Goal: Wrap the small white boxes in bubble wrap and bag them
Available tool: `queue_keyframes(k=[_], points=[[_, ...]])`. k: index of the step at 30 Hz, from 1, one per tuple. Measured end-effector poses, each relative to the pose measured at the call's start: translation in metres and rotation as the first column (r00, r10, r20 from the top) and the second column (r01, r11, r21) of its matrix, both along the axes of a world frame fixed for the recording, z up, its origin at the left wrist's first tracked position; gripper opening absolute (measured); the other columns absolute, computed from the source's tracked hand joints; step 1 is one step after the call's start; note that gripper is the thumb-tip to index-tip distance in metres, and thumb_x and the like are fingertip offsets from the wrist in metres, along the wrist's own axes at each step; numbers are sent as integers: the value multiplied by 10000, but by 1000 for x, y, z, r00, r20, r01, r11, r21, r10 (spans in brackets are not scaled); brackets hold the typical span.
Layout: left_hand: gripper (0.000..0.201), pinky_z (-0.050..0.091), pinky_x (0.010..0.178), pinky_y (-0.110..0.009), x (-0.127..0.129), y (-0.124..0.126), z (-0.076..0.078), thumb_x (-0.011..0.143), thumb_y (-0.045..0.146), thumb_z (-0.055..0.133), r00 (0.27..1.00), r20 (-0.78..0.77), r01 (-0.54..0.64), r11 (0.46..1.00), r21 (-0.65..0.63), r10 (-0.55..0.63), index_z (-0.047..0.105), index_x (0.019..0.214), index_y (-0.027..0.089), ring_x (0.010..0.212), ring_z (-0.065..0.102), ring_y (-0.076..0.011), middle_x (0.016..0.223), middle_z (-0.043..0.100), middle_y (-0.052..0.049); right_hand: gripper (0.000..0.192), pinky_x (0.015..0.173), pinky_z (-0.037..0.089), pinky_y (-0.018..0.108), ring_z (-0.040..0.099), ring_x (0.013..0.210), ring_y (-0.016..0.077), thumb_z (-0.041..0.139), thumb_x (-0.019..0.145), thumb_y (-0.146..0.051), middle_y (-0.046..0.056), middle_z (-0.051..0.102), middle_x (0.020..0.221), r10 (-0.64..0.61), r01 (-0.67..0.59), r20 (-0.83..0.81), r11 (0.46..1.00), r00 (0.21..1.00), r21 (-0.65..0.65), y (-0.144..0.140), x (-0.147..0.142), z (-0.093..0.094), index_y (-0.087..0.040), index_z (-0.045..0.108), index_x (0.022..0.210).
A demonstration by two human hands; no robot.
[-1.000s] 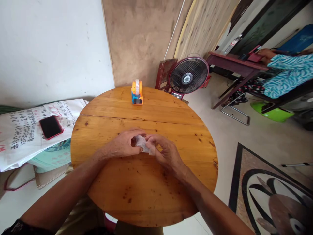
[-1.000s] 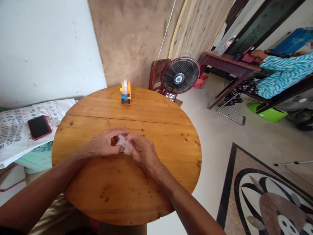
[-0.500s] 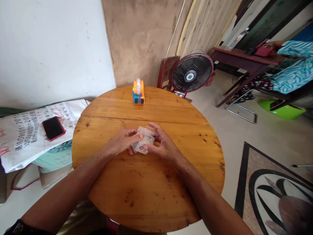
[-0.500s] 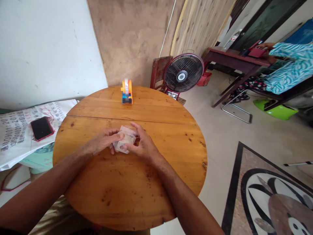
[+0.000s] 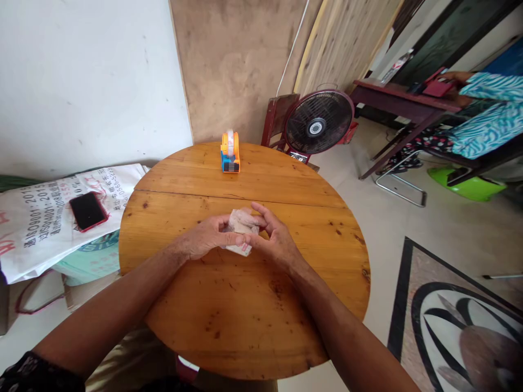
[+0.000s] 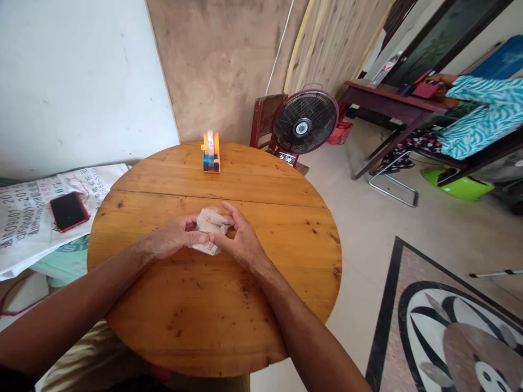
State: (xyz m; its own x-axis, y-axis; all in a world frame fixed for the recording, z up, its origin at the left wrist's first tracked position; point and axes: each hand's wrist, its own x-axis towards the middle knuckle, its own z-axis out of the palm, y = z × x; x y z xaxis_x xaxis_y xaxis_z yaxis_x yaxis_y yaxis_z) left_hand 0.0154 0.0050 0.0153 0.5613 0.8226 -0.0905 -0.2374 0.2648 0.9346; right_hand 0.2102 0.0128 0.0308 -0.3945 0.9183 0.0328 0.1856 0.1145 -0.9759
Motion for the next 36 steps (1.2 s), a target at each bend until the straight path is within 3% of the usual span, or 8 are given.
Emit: queue_keyframes(k=[4, 9, 13, 18, 25, 31, 36], points=[[451, 490, 870, -310, 0, -1, 2, 747, 332, 803, 998, 55, -12, 998, -60, 15, 694, 1157, 180, 934, 665, -198, 1076, 716, -75, 764, 1064, 410, 504, 614, 1177, 293, 717, 779, -491, 121, 680, 1215, -90, 46, 170, 967, 981, 250, -4, 2, 2, -233, 420, 1434], [559, 498, 812, -309, 1, 0, 7, 635, 347, 877, 990, 109, -70, 979, -191, 92, 690, 1111, 121, 872, 657, -191, 1042, 715, -104, 595, 1030, 421, 465, 628, 1117, 251, 623, 871, -468, 96, 701, 1152, -138, 104, 78, 935, 987, 340, 0, 12, 6, -233, 450, 1390], [551, 496, 791, -294, 4, -1, 9, 623, 333, 883, 991, 112, -56, 981, -186, 77, 689, 1096, 128, 864, 648, -180, 1030, 711, -97, 402, 974, 444, 420, 643, 1052, 226, 669, 841, -404, 75, 709, 1141, -99, 76, 64, 951, 993, 299, 10, 18, 5, -233, 596, 1197], [492, 495, 755, -289, 6, -3, 5, 610, 297, 885, 997, 67, -35, 984, -174, 47, 697, 1039, 146, 803, 643, -170, 948, 707, -67, 418, 907, 488, 375, 642, 958, 189, 734, 769, -354, 62, 703, 1097, -62, 46, 60, 969, 996, 242, 15, 14, 0, -228, 623, 1152], [435, 485, 743, -286, 4, -5, 3, 658, 305, 856, 999, 30, 33, 990, -138, -29, 687, 1028, 149, 791, 635, -167, 934, 696, -58, 152, 818, 510, 330, 638, 835, 182, 687, 818, -369, 23, 710, 866, -162, 170, -53, 957, 985, 235, 9, 3, 4, -219, 703, 839], [442, 482, 741, -267, 4, -6, 5, 708, 288, 825, 998, 55, 47, 993, -105, -42, 665, 1104, 174, 812, 628, -155, 951, 692, -45, 192, 745, 511, 303, 612, 727, 162, 665, 840, -380, 9, 676, 753, -231, 248, -112, 955, 966, 165, 7, 2, 6, -209, 699, 758], [400, 473, 762, -270, 8, -6, 2, 717, 292, 817, 999, 31, -21, 996, -89, 24, 670, 1067, 164, 816, 624, -153, 940, 692, -40, 207, 714, 520, 299, 616, 708, 166, 664, 836, -395, 14, 686, 733, -255, 267, -82, 942, 963, 202, 4, 0, 6, -211, 699, 747]])
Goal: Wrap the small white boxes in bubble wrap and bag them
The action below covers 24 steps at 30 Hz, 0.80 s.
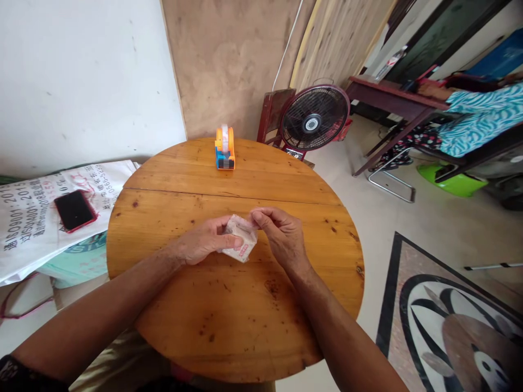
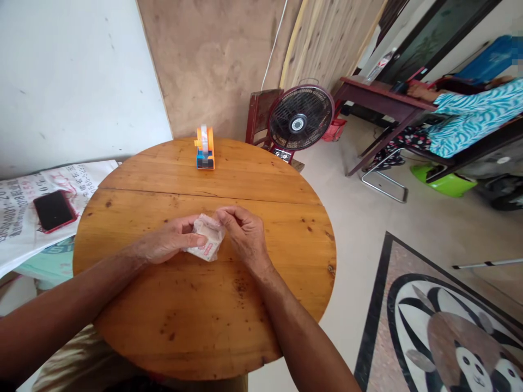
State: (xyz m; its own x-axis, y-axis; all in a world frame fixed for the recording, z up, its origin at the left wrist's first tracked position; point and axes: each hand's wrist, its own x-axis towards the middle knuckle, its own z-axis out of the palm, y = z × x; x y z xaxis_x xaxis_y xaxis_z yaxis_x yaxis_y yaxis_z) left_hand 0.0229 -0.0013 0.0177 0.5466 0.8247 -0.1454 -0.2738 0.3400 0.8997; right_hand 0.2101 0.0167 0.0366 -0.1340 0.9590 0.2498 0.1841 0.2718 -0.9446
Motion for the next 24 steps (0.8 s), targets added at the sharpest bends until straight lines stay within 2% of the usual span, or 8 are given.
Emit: queue_keyframes(k=[6, 9, 13, 20, 24], points=[[380, 476, 749, -272, 4, 3, -3, 720, 338, 816, 994, 45, -96, 995, 0, 96, 667, 1011, 145, 800, 624, -147, 917, 681, -42, 157, 758, 540, 326, 673, 774, 189, 641, 866, -342, 25, 750, 832, -13, 2, 99, 994, 995, 110, -7, -4, 0, -241, 746, 808], [428, 509, 752, -288, 5, 3, -2, 699, 367, 838, 986, 99, -130, 989, -71, 136, 655, 1014, 141, 785, 632, -147, 886, 673, -40, 164, 794, 547, 344, 691, 832, 200, 620, 894, -326, 33, 768, 916, 22, -50, 161, 983, 987, 176, -10, -7, 1, -259, 763, 850], [469, 581, 718, -385, 4, 4, 1, 720, 424, 824, 983, 116, -119, 978, -172, 140, 613, 1038, 151, 793, 672, -204, 869, 675, -52, 158, 820, 551, 353, 696, 859, 197, 612, 911, -285, 32, 765, 944, 35, -90, 194, 956, 980, 281, -11, -8, -1, -275, 767, 883], [326, 608, 708, -378, 3, 4, 4, 838, 402, 716, 974, 166, -118, 969, -216, 155, 638, 1023, 145, 789, 675, -194, 841, 660, -52, 208, 844, 556, 373, 690, 925, 212, 565, 939, -281, 66, 746, 1017, -49, -155, 411, 881, 910, 447, -12, -7, -6, -285, 761, 1009], [304, 611, 699, -386, 3, 5, 2, 852, 384, 688, 970, 166, -140, 965, -220, 178, 655, 1034, 142, 762, 660, -185, 803, 637, -37, 235, 824, 552, 355, 689, 954, 210, 562, 929, -224, 70, 749, 1060, -142, -240, 560, 799, 816, 552, -12, -5, -8, -290, 726, 1084]])
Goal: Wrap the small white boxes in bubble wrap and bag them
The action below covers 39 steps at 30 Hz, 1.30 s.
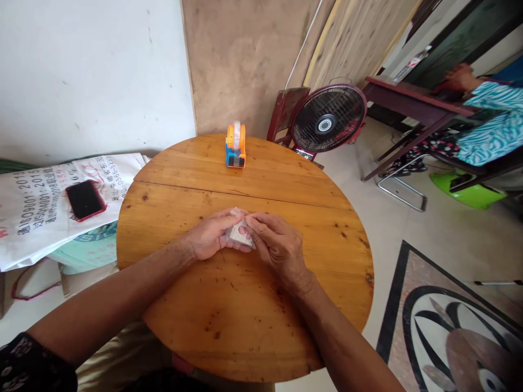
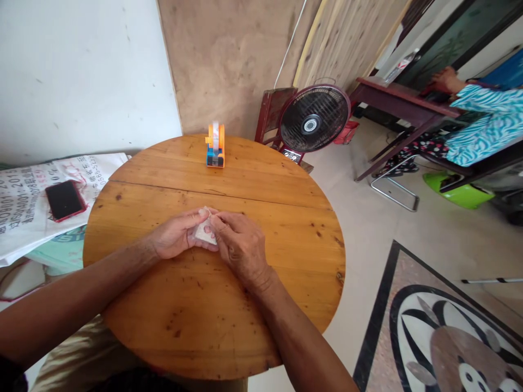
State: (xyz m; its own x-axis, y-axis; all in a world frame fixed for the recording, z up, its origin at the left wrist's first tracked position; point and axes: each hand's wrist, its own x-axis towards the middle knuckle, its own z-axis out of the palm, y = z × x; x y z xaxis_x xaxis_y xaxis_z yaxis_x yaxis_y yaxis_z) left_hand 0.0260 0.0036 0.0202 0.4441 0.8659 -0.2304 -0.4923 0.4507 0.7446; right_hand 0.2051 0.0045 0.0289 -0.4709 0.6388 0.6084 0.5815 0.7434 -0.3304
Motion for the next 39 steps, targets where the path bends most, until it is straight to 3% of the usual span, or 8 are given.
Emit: queue_keyframes(k=[5, 11, 17, 20, 23, 28, 32, 39], points=[[272, 609, 707, -385, 0, 1, -2, 861, 370, 677, 1000, 0, -14, 1000, 0, 14, 663, 1003, 138, 759, 645, -174, 811, 635, -37, 287, 877, 532, 374, 679, 1047, 230, 559, 926, -195, 87, 731, 1154, 18, -27, 112, 997, 994, 79, -2, 3, 0, -284, 675, 1174], [254, 589, 657, -296, -2, 0, 1, 854, 357, 697, 998, 26, -51, 999, -21, 51, 662, 952, 126, 709, 612, -134, 815, 621, -30, 316, 927, 514, 392, 640, 1142, 246, 569, 927, -237, 116, 670, 1276, 39, -65, 185, 988, 982, 137, -4, 3, -1, -263, 621, 1237], [285, 579, 673, -293, -4, 2, 0, 877, 344, 671, 998, 35, -59, 998, -5, 60, 651, 1065, 132, 746, 645, -152, 875, 667, -51, 286, 993, 444, 478, 562, 1235, 279, 624, 886, -236, 99, 545, 1428, 62, -92, 142, 971, 988, 221, -3, 4, 2, -306, 645, 1163], [282, 589, 696, -317, -5, 3, 1, 891, 347, 654, 996, 56, -72, 997, -11, 73, 628, 1075, 134, 787, 675, -180, 918, 688, -76, 263, 1003, 428, 519, 549, 1234, 299, 617, 882, -251, 74, 468, 1485, 53, -49, -20, 984, 998, 172, -4, 8, 7, -317, 659, 1134], [258, 607, 717, -397, -6, 2, 4, 884, 331, 664, 996, 67, -58, 998, -30, 60, 611, 1055, 145, 830, 700, -235, 952, 705, -98, 347, 1007, 440, 537, 530, 1254, 323, 614, 888, -319, 112, 431, 1499, -8, 6, -197, 1000, 980, -12, 1, 14, 10, -288, 607, 1234], [204, 612, 666, -380, -6, 2, 4, 885, 278, 658, 993, 58, -105, 994, -36, 107, 630, 1037, 147, 813, 683, -220, 936, 702, -89, 747, 1071, 391, 577, 395, 1397, 344, 684, 814, -529, 142, 412, 1518, 67, -84, -71, 960, 995, -266, 11, 17, 3, -297, 374, 1452], [277, 598, 650, -340, -5, 3, 1, 859, 325, 691, 994, 42, -96, 995, -11, 96, 640, 1064, 146, 838, 676, -224, 974, 695, -95, 824, 1123, 333, 576, 391, 1403, 337, 687, 811, -531, 140, 409, 1524, 127, -127, -14, 963, 992, -239, 13, 14, -4, -291, 300, 1497], [355, 574, 658, -282, -4, 3, -3, 816, 378, 741, 995, 42, -93, 995, 26, 91, 658, 1073, 148, 810, 640, -177, 928, 672, -69, 650, 1027, 427, 489, 562, 1225, 301, 656, 862, -450, 119, 592, 1349, 132, -132, -13, 980, 991, -149, 10, 7, -4, -274, 386, 1426]])
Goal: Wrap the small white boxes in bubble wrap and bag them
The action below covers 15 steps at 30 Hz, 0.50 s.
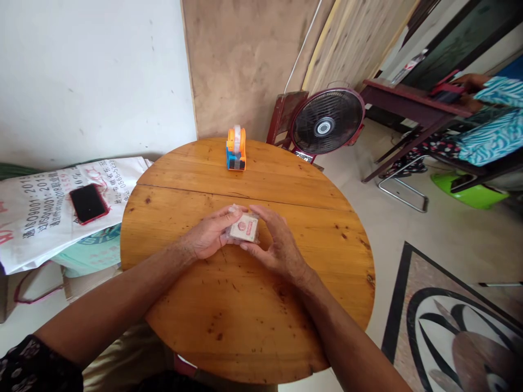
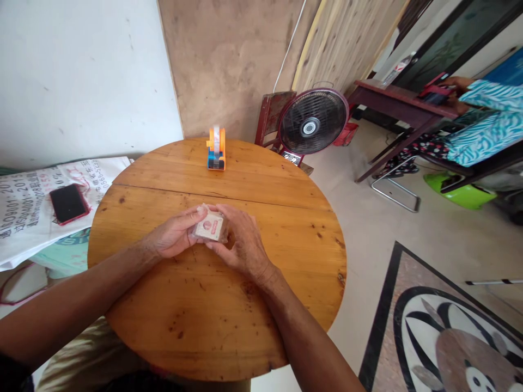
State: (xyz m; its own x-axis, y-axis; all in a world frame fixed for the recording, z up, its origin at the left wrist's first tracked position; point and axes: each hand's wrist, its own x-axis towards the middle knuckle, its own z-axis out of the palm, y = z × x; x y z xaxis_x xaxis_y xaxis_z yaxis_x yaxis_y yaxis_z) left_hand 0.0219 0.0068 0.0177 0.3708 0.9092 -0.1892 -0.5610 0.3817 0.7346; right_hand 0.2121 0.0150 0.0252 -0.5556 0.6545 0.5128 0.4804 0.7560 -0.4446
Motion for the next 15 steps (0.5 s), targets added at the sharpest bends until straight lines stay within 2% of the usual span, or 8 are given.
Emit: queue_keyframes(k=[7, 15], points=[[342, 568, 668, -298, 1, -1, 1, 804, 379, 749, 1000, -5, 3, 1000, 27, -2, 649, 1031, 145, 815, 629, -179, 922, 666, -63, 559, 962, 449, 453, 607, 1150, 280, 643, 880, -374, 105, 632, 1302, 20, -19, -6, 998, 1000, 55, 0, -2, 2, -288, 421, 1386], [373, 522, 675, -256, 2, -1, 5, 751, 388, 779, 998, -56, -25, 999, 28, 26, 666, 1007, 141, 811, 612, -167, 925, 663, -66, 473, 940, 455, 440, 617, 1112, 273, 661, 848, -299, 92, 661, 1234, 21, -19, -29, 997, 999, 69, 0, -2, 1, -276, 499, 1292]])
